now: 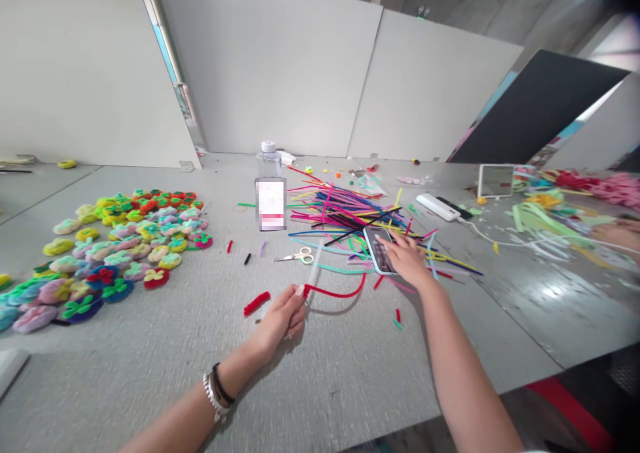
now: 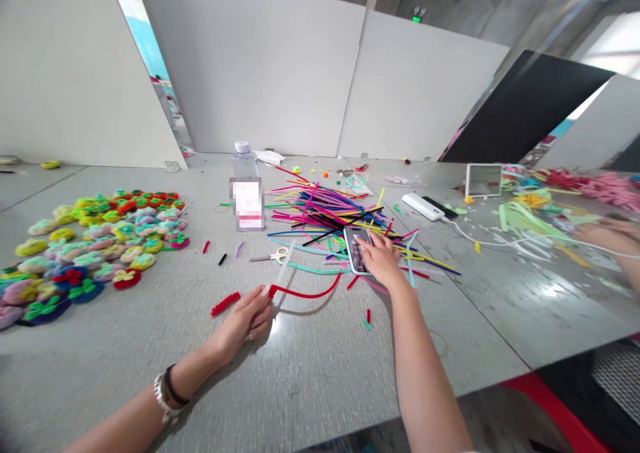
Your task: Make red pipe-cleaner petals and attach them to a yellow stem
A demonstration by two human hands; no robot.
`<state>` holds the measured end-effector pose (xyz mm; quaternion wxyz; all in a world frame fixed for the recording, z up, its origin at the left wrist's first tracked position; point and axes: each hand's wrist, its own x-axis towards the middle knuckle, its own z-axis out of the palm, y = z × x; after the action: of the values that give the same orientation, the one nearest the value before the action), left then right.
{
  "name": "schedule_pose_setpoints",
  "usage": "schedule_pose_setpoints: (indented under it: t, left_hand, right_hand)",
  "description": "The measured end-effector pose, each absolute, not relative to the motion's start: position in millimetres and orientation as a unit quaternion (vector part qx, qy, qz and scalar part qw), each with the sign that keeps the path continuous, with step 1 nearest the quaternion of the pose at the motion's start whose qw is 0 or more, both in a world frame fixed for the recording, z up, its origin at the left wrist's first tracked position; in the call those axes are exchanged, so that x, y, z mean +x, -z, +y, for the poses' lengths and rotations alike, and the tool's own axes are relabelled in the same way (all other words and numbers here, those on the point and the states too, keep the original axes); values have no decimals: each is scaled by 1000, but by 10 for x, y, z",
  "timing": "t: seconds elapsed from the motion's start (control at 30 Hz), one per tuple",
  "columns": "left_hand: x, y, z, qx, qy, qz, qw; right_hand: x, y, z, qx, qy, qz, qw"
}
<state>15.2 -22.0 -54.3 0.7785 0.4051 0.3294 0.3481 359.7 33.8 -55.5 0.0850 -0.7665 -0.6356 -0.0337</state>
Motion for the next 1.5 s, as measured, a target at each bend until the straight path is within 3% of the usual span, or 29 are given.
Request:
schedule_pose_setpoints:
  t: [0.37,0.63,1.2,1.5]
  left_hand:
    - [147,575,-212,404,-349,320,782]
    - [146,561,-212,408,-347,317,783]
    - [143,571,-211,409,-347,327,778]
    - [148,514,-225,402,-344,338,779]
  right_hand:
    - [3608,407,219,-760,-43,-648,23]
    - [3661,368,243,-780,34,-619,85]
    - [3684,342,213,-809,-30,-584,49]
    - [3575,518,352,-780,19,-621,75]
